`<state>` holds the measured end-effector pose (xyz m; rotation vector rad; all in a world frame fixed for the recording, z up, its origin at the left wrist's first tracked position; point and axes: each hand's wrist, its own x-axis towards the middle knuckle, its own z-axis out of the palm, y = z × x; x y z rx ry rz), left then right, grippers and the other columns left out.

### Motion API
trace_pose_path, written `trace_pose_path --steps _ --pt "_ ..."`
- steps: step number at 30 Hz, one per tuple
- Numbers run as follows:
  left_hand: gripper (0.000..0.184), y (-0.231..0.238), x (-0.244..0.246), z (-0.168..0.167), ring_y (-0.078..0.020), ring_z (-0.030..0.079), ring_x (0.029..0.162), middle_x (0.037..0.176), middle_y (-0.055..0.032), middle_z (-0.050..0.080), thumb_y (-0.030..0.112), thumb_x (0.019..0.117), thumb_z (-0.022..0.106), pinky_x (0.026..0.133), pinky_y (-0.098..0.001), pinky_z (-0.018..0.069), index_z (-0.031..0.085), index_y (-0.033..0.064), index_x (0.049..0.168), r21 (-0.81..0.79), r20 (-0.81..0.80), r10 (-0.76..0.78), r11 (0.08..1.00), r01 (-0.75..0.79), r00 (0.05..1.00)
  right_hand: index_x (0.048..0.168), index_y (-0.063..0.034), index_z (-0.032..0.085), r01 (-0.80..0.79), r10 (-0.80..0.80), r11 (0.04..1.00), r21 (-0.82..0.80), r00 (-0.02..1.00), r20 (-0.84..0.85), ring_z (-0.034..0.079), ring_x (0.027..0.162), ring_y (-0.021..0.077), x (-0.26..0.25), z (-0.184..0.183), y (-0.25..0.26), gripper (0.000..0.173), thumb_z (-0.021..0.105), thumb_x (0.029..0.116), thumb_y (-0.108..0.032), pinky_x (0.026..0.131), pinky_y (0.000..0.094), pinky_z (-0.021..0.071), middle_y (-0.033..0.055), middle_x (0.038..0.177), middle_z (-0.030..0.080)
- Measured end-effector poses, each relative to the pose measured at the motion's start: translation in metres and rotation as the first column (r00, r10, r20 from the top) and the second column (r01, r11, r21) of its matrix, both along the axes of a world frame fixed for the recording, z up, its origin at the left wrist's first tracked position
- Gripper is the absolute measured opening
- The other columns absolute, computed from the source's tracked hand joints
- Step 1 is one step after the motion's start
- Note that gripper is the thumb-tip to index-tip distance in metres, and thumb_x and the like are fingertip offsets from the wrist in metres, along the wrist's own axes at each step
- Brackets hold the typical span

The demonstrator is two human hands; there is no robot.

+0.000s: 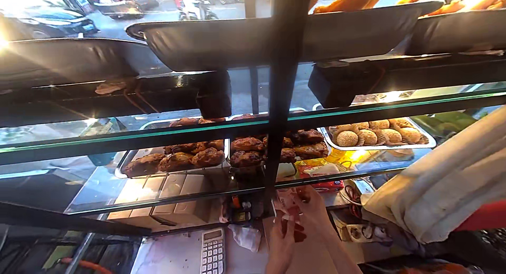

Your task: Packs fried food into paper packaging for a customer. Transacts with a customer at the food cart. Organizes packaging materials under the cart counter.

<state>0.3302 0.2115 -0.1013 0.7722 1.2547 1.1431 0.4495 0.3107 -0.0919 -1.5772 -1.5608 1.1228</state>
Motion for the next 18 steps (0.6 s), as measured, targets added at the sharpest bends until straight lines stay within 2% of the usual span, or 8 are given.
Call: trace_pose_path --steps 3,4,6,9,12,15,16,18 --pt "0.037 -0.004 0.002 -0.016 -0.0202 0.075 0.090 0.104 -0.0121 0.074 0.028 0.1073 0.051 0.084 -0.0390 0.0632 0.064 -0.0022 0.125 -0.065 -0.112 -0.135 0.990 0.128 0.985 0.115 0.0010 0.071 -0.113 0.106 0.993 -0.015 0.862 0.496 0.070 0.100 0.0358 -0.023 -0.002 0.026 0.033 0.066 0.0969 -0.026 0.093 0.0548 0.0542 0.0190 0.104 0.073" --pt "0.036 -0.003 0.002 -0.021 -0.0185 0.073 0.098 0.110 -0.0115 0.074 0.028 0.1059 0.054 0.091 -0.0382 0.0601 0.066 -0.0005 0.125 -0.054 -0.177 -0.146 0.989 0.138 0.973 0.121 -0.0017 0.069 -0.149 0.134 0.989 -0.024 0.789 0.599 0.070 0.107 0.0378 -0.032 -0.005 0.029 0.033 0.062 0.0987 -0.025 0.093 0.0562 0.0543 0.0199 0.113 0.072" --pt "0.034 0.003 0.001 -0.023 -0.0160 0.070 0.109 0.117 -0.0112 0.073 0.026 0.1025 0.059 0.100 -0.0361 0.0559 0.069 0.0019 0.123 0.020 -0.305 -0.054 0.998 0.063 0.951 0.122 -0.0066 0.071 -0.179 0.106 0.983 0.030 0.698 0.709 0.070 0.108 0.0381 -0.042 -0.015 0.034 0.031 0.060 0.0981 -0.024 0.088 0.0558 0.0563 0.0185 0.119 0.071" --pt "0.031 0.019 -0.002 -0.020 -0.0177 0.069 0.111 0.121 -0.0133 0.070 0.023 0.1005 0.061 0.099 -0.0358 0.0558 0.070 0.0024 0.121 0.092 -0.381 0.086 0.994 -0.055 0.920 0.122 -0.0089 0.072 -0.207 0.121 0.978 0.027 0.669 0.733 0.068 0.112 0.0377 -0.042 -0.013 0.043 0.030 0.059 0.1006 -0.026 0.089 0.0569 0.0552 0.0163 0.126 0.069" --pt "0.034 0.027 0.003 -0.021 -0.0256 0.068 0.113 0.127 -0.0219 0.065 0.019 0.0989 0.063 0.099 -0.0387 0.0563 0.067 -0.0018 0.126 0.078 -0.423 0.107 0.994 -0.082 0.900 0.133 -0.0063 0.066 -0.348 0.363 0.922 -0.170 0.626 0.690 0.061 0.126 0.0378 -0.036 0.000 0.044 0.037 0.045 0.1066 -0.022 0.103 0.0564 0.0483 0.0196 0.134 0.065" --pt "0.037 0.032 0.014 -0.020 -0.0322 0.065 0.116 0.130 -0.0275 0.061 0.012 0.0951 0.065 0.100 -0.0410 0.0546 0.064 -0.0056 0.128 0.148 -0.482 0.151 0.985 -0.089 0.863 0.137 -0.0002 0.061 -0.472 0.542 0.836 -0.278 0.638 0.547 0.055 0.135 0.0356 -0.024 0.015 0.051 0.040 0.040 0.1099 -0.020 0.116 0.0515 0.0391 0.0229 0.138 0.061" --pt "0.038 0.035 0.016 -0.020 -0.0340 0.063 0.119 0.132 -0.0275 0.060 0.010 0.0941 0.065 0.102 -0.0426 0.0527 0.063 -0.0050 0.129 0.176 -0.502 0.163 0.981 -0.084 0.849 0.137 0.0011 0.060 -0.457 0.533 0.844 -0.280 0.664 0.524 0.055 0.134 0.0355 -0.020 0.022 0.050 0.040 0.040 0.1100 -0.020 0.116 0.0509 0.0387 0.0235 0.136 0.062" --pt "0.040 0.047 0.015 -0.023 -0.0395 0.055 0.128 0.137 -0.0283 0.057 0.008 0.0917 0.064 0.107 -0.0484 0.0472 0.063 -0.0053 0.130 0.246 -0.538 0.192 0.967 -0.065 0.821 0.130 0.0015 0.066 -0.328 0.338 0.937 -0.118 0.771 0.541 0.063 0.124 0.0353 -0.015 0.031 0.038 0.036 0.049 0.1070 -0.020 0.110 0.0504 0.0456 0.0219 0.126 0.068"
